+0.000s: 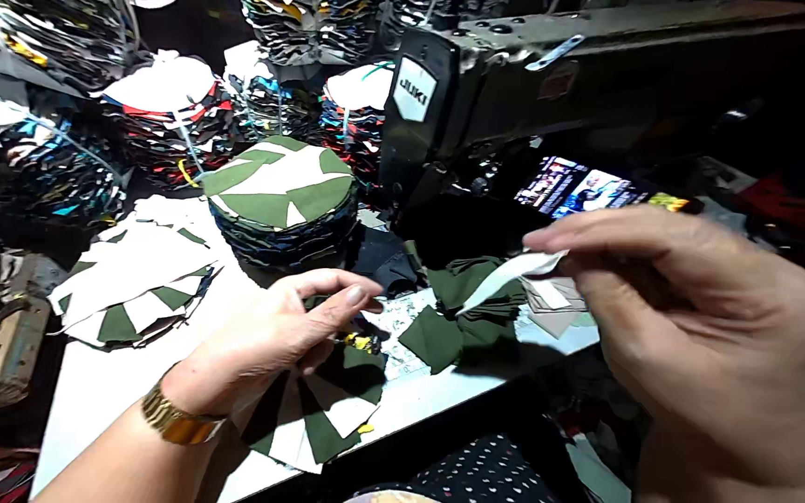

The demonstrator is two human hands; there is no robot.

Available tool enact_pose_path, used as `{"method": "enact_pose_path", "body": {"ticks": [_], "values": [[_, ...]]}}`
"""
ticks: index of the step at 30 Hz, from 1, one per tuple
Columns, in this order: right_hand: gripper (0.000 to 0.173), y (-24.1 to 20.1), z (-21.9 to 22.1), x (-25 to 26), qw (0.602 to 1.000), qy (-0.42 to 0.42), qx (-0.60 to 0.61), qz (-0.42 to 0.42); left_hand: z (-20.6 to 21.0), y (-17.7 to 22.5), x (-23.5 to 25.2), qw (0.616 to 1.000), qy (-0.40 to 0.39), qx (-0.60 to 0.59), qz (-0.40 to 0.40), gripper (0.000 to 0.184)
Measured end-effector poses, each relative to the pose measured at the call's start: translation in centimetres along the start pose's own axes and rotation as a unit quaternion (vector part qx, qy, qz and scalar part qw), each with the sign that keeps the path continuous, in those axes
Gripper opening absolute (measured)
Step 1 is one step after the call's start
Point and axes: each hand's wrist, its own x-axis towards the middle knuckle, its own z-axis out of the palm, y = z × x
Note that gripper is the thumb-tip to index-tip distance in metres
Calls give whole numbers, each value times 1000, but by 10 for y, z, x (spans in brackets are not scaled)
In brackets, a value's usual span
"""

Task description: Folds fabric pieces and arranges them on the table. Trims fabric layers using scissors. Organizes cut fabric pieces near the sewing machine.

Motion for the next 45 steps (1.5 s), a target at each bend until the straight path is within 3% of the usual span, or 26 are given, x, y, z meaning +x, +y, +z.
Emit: {"method": "enact_pose_path", "body": {"ticks": [3, 7, 11, 15, 17, 27, 37, 45], "values": [[13, -15, 34, -3, 993, -31, 113, -24, 5, -1, -1, 997, -55, -49, -27, 31], [13, -19, 64, -11, 983, -51, 175, 2, 7, -1, -1, 988, -124, -88, -38, 18], [21, -13, 68, -18, 970, -67, 219, 86, 6, 2, -2, 994, -96, -50, -27, 7], [39, -13, 73, -25, 923, -97, 315, 198, 7, 3, -4, 997, -69, 19, 3, 6], [43, -17, 76, -26, 923, -97, 307, 209, 8, 5, -5, 997, -60, 39, 4, 5], [26, -23, 80, -30, 959, -42, 206, 192, 6, 3, -4, 995, -52, 84, 9, 6], [20, -26, 83, -28, 973, -9, 160, 165, 12, 2, -2, 987, -56, 133, 63, 32], [16, -32, 94, -26, 977, 32, 150, 151, 14, -4, 0, 970, -66, 195, 131, 10]]}}
